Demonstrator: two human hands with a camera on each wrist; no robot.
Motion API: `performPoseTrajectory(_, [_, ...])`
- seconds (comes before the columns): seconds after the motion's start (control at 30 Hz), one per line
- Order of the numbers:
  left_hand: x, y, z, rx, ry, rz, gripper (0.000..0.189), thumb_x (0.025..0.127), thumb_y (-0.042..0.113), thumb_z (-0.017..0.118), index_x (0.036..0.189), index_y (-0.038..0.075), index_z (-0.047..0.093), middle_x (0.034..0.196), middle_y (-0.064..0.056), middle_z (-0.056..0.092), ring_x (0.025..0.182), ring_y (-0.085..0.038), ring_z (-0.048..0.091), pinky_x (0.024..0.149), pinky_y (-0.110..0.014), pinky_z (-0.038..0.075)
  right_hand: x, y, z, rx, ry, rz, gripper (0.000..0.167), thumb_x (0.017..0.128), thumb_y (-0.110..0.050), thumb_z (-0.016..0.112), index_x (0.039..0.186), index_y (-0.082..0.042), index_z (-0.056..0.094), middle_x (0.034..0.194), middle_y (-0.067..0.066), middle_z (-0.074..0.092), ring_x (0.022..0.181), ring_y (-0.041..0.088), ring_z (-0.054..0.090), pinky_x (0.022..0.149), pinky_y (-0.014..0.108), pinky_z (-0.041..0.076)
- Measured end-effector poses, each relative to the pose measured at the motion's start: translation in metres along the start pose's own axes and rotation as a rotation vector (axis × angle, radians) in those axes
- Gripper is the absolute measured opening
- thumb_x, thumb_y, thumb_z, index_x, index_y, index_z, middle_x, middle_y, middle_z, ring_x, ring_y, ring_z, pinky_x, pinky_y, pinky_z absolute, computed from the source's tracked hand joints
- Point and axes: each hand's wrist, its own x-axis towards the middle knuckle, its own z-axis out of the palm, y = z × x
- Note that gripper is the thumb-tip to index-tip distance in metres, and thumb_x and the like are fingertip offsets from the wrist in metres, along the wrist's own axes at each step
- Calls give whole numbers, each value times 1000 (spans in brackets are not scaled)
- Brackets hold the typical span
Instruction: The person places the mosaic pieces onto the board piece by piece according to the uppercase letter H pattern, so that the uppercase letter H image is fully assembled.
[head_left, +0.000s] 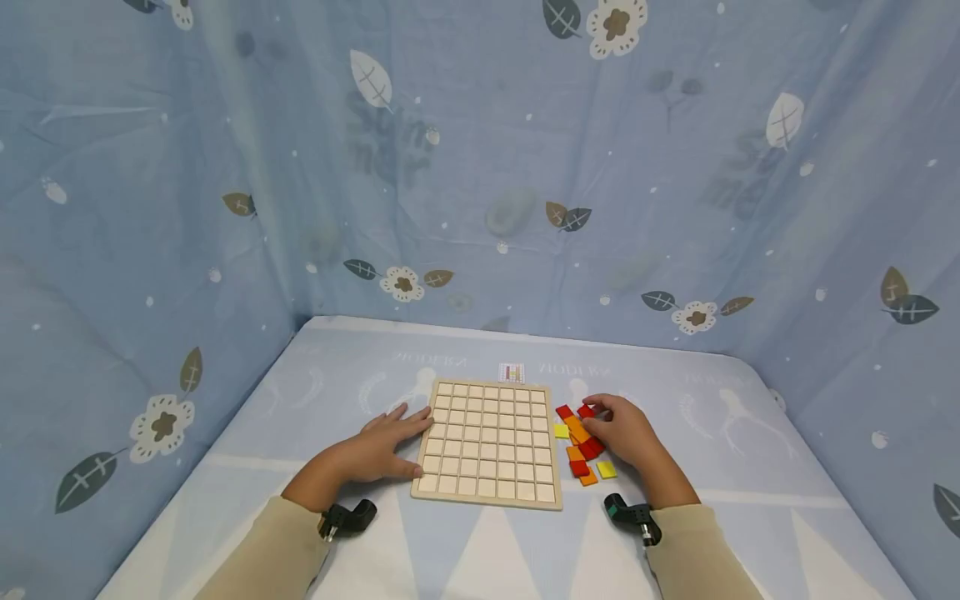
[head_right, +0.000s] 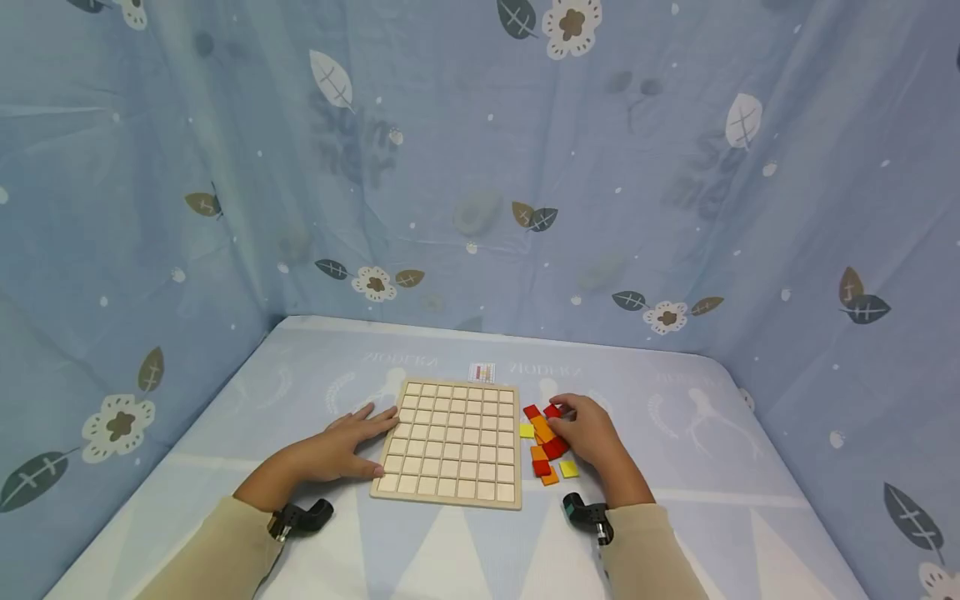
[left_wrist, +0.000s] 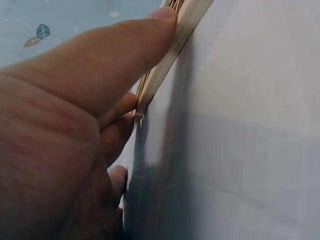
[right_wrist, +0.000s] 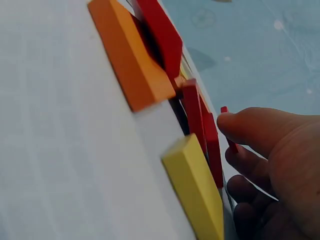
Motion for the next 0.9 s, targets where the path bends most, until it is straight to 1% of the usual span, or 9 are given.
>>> performPoseTrajectory(0.17, [-3,-2,1,0,-2,-5,93,90,47,81,165,18,35,176,0,20,163,-41,1,125,-71,4,3,-10,6,31,-18,-8,43,97,-28,77,138,-19,67,123,7,67,101,25,60,80,32,60])
performPoseTrajectory(0.33, [-2,-5,2,8,10,4,92,90,47,81,165,19,36,176,2,20,163,-40,1,125,-70,4,11,-27,11,68,-42,-32,42,96,-25,77,137,-20,67,124,7,66,100,26,61,72,31,62])
performPoseTrajectory(0.47, [0,-5,2,2,4,2,93,90,48,81,165,19,35,176,2,19,163,-40,0,125,-70,4,18,-44,17,57,-60,-64,44,97,-27,77,139,-22,67,126,5,66,102,25,60,74,32,60])
performPoseTrajectory(0.67, [1,-3,0,-7,1,-1,93,90,47,81,166,19,34,176,2,18,163,-39,0,125,-71,3,27,-70,29,61,-72,-166,42,99,-27,75,140,-19,68,127,4,67,105,23,60,78,36,57])
performPoseTrajectory(0.73, [2,-3,0,-5,2,-3,93,90,47,81,166,19,34,176,3,18,163,-39,0,125,-70,3,29,-77,33,70,-82,-196,41,99,-25,74,139,-18,69,126,4,68,103,22,60,78,36,56])
performPoseTrajectory(0.9, [2,-4,0,0,0,-2,94,90,49,81,166,20,34,176,3,18,163,-39,0,124,-71,4,32,-93,45,134,-122,-226,40,100,-21,73,139,-17,68,125,4,68,101,21,61,77,35,55])
